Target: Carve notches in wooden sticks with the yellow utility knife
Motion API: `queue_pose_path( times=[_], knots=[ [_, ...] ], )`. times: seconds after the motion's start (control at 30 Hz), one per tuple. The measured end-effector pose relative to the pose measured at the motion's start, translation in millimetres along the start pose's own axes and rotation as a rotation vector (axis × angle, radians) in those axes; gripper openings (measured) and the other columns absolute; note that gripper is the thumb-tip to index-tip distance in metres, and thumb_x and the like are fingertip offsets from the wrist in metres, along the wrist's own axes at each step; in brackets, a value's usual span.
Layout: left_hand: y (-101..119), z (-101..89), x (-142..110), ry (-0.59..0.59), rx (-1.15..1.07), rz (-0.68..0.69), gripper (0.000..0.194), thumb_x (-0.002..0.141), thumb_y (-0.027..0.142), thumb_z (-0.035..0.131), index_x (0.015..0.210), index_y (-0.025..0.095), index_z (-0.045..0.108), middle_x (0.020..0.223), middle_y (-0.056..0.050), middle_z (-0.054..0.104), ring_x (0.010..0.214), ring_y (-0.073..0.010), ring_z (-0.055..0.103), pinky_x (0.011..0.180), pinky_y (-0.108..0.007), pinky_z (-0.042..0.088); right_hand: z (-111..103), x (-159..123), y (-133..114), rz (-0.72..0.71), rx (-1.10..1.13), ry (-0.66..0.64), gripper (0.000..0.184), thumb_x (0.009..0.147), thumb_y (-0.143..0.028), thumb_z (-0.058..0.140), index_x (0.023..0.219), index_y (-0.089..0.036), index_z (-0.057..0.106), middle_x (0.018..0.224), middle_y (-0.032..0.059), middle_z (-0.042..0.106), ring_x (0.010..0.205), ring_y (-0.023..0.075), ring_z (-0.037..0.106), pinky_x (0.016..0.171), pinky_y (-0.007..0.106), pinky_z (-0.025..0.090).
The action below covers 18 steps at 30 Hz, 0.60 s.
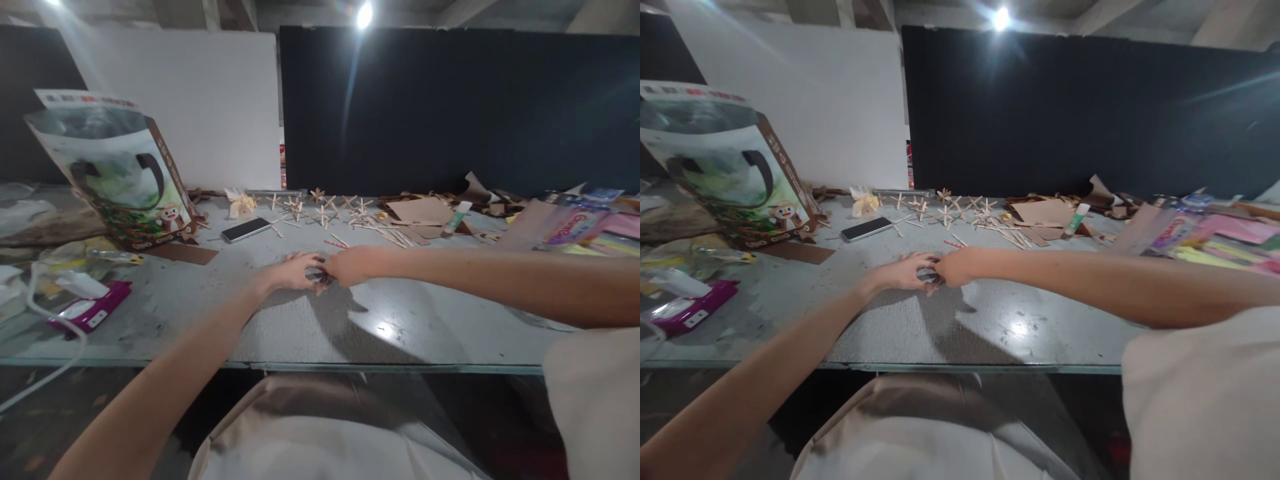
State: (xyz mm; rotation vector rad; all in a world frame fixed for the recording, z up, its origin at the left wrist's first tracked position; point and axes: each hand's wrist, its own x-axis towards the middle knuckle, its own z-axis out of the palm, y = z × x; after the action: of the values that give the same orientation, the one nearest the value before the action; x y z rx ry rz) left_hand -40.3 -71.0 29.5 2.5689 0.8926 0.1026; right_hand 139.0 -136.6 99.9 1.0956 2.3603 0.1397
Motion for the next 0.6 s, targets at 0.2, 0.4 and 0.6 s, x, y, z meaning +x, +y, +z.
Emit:
queue_pose_path(
  times=[0.2,0.4,0.6],
  knots=[
    [-2,2.1,1,0.021,0.012,-0.009,0.049,0.088,0.053,0.075,0.129,0.027,0.073,0.163,-0.012,0.048,0.154,-0.0410,0.033,0.127,-0.066,0.019,-4,7,9,-0.072,-0.103,0.021,0.031,0.093,-0.013,0.060,0.120,-0.012,0.075,0.100,0.0150,0.077,0.093,0.0276,0.071,0.084,0.037,0.048],
    [-1,1.0,0,0.025,0.039,0.005,0.048,0.090,0.052,0.073,0.131,0.027,0.072,0.162,-0.010,0.050,0.152,-0.0402,0.035,0.128,-0.064,0.020,-9,13,13,-0.093,-0.164,-0.015,0.034,0.093,-0.015,0.060,0.122,-0.012,0.076,0.098,0.0147,0.077,0.091,0.0267,0.072,0.078,0.036,0.048],
    [-5,-3.2,1,0.015,0.079,0.045,0.047,0.090,0.054,0.072,0.130,0.030,0.073,0.161,-0.010,0.052,0.154,-0.0389,0.035,0.127,-0.065,0.023,-6,12,8,-0.085,-0.173,0.001,0.039,0.091,-0.016,0.061,0.129,-0.012,0.073,0.103,0.0162,0.076,0.091,0.0274,0.072,0.078,0.036,0.050]
  ],
)
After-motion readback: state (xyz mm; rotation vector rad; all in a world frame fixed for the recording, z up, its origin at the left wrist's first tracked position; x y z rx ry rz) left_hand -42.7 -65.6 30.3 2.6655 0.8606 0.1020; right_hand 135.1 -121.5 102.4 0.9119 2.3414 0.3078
